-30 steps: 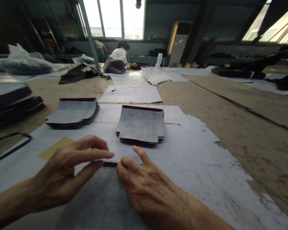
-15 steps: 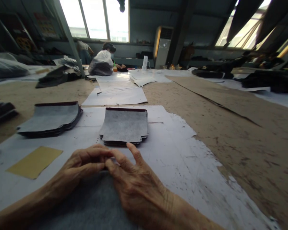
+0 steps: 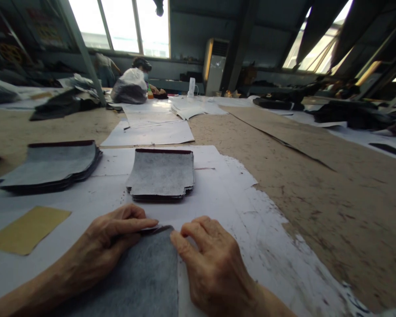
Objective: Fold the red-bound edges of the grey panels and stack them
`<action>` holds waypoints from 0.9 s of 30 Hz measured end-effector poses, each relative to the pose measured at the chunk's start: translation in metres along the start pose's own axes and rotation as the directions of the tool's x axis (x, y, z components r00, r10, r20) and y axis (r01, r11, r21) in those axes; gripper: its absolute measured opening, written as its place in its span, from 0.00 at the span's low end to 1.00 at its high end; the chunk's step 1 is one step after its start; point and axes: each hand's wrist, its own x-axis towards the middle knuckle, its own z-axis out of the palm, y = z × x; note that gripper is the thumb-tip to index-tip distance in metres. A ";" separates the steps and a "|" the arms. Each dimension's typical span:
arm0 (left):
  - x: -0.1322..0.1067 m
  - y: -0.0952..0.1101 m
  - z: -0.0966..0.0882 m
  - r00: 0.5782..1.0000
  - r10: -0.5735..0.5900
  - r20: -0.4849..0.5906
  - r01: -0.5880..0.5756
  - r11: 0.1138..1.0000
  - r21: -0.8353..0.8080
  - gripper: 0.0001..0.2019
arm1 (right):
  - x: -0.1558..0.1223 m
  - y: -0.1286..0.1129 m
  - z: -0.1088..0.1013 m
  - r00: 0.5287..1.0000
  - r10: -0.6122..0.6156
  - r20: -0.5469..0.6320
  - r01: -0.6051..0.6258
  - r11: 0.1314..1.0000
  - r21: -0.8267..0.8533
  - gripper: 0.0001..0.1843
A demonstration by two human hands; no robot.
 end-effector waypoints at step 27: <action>-0.002 0.011 0.007 0.975 0.156 0.159 -0.186 0.962 0.198 0.22 | -0.008 -0.001 0.006 0.990 0.061 0.127 -0.049 0.995 -0.090 0.18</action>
